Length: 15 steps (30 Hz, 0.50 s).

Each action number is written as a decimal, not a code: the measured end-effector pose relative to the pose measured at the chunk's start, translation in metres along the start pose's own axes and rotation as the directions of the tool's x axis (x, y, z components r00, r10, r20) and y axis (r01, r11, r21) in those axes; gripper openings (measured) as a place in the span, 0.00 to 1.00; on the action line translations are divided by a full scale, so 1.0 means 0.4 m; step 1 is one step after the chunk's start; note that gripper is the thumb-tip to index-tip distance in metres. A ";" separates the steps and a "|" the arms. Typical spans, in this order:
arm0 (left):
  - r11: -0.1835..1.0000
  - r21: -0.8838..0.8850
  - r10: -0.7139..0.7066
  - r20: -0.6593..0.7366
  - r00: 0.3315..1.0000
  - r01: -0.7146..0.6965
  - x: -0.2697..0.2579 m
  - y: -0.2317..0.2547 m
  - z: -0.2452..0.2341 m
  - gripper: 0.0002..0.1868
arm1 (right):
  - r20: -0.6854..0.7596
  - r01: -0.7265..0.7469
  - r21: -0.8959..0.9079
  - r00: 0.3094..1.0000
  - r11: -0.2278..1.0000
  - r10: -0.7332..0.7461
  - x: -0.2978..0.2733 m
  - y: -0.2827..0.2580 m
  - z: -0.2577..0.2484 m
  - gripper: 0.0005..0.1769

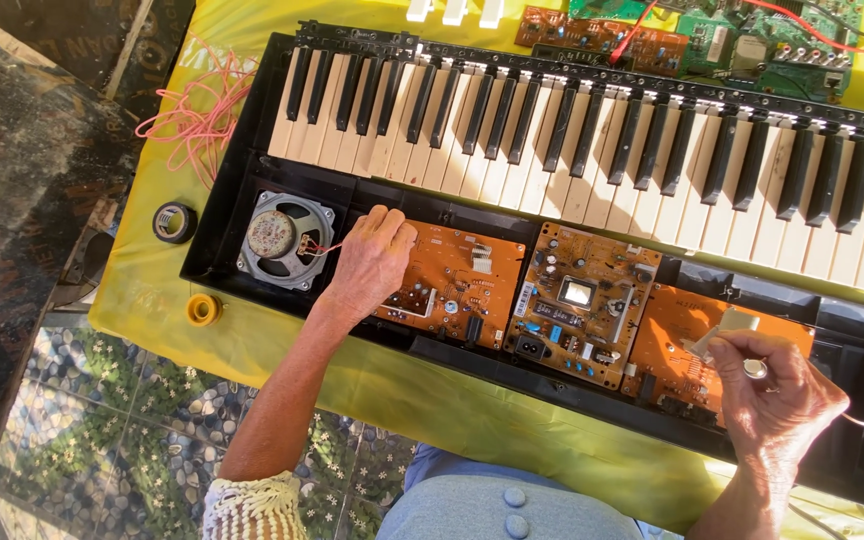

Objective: The person repairs the internal electronics of an electric piano by soldering wires to the circuit board. They use a soldering iron to connect wires to the board and speakers, and apply electrical tape to secure the connections.

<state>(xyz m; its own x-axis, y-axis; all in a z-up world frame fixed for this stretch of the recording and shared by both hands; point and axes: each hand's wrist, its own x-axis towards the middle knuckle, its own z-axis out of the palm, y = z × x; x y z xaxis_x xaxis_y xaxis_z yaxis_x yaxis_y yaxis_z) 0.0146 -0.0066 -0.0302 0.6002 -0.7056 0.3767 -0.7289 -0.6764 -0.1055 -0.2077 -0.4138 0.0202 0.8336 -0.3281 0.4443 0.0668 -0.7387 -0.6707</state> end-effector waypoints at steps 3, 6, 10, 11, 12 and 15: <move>0.998 -0.069 -0.012 0.007 1.000 0.013 -0.002 -0.005 0.000 0.08 | -0.008 -0.027 -0.046 1.000 0.999 0.026 -0.006 0.018 0.002 0.07; 0.990 -0.143 0.005 0.027 1.000 -0.001 0.000 -0.007 -0.032 0.07 | -0.006 -0.027 -0.050 1.000 0.998 0.026 -0.005 0.015 0.001 0.08; 0.922 -0.372 -0.071 0.111 0.991 0.107 -0.005 -0.004 -0.085 0.13 | -0.007 -0.032 -0.053 0.999 0.998 0.032 -0.004 0.010 0.000 0.07; 0.923 -0.369 -0.068 0.112 0.991 0.105 -0.003 -0.003 -0.088 0.13 | -0.001 -0.045 -0.034 0.999 0.998 0.045 -0.002 0.002 0.000 0.07; 0.925 -0.367 -0.064 0.113 0.991 0.102 -0.002 -0.002 -0.091 0.14 | 0.006 -0.058 -0.015 0.998 0.998 0.059 0.000 -0.005 0.000 0.06; 0.975 -0.219 -0.012 0.090 0.996 0.031 0.003 -0.002 -0.071 0.12 | 0.003 -0.046 -0.015 0.999 0.999 0.046 -0.002 0.002 0.000 0.07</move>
<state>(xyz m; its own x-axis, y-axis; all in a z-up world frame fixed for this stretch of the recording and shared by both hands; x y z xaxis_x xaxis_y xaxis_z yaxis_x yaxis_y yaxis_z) 0.0064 -0.0009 -0.0034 0.6360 -0.7135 0.2941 -0.7641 -0.6355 0.1107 -0.2085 -0.4142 0.0193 0.8374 -0.3599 0.4115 0.0201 -0.7319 -0.6811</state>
